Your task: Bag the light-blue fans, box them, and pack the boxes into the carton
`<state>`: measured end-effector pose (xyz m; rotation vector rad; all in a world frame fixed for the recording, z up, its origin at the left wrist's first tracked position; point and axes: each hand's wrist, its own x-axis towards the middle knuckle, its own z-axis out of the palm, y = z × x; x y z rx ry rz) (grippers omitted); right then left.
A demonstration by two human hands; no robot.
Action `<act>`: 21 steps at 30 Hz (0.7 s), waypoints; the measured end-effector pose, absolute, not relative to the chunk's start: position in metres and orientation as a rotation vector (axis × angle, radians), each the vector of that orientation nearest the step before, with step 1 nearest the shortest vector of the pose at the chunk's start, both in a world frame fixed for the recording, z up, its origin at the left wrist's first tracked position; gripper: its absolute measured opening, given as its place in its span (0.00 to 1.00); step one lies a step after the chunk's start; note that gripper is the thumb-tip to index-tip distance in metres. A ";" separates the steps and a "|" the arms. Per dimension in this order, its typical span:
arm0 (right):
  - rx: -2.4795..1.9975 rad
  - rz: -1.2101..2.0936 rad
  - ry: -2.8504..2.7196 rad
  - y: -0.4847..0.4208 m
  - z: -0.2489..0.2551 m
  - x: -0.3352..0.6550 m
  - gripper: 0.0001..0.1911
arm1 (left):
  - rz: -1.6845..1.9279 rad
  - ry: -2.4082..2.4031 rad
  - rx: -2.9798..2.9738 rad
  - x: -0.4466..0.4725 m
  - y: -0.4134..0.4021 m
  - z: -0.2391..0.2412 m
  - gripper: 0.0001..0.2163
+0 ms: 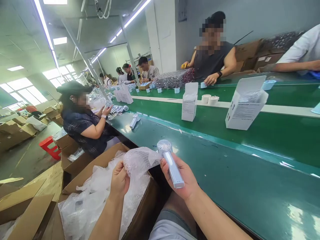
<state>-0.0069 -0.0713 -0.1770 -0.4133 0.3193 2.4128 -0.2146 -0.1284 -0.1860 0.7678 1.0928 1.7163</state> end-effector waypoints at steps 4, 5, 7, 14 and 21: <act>-0.376 2.413 0.235 -0.067 -0.179 -0.004 0.11 | 1.698 0.944 0.688 -0.203 -0.126 -0.164 0.15; -0.386 2.406 0.219 -0.066 -0.179 -0.004 0.11 | 1.708 0.901 0.635 -0.200 -0.126 -0.159 0.14; -0.391 2.353 0.238 -0.067 -0.177 -0.006 0.10 | 1.715 0.823 0.592 -0.193 -0.128 -0.153 0.15; -0.304 2.255 0.311 -0.065 -0.172 -0.003 0.11 | 1.731 1.162 0.791 -0.190 -0.122 -0.180 0.15; -0.244 2.394 0.043 -0.061 -0.191 0.041 0.25 | 2.053 1.943 1.072 -0.244 -0.115 -0.155 0.16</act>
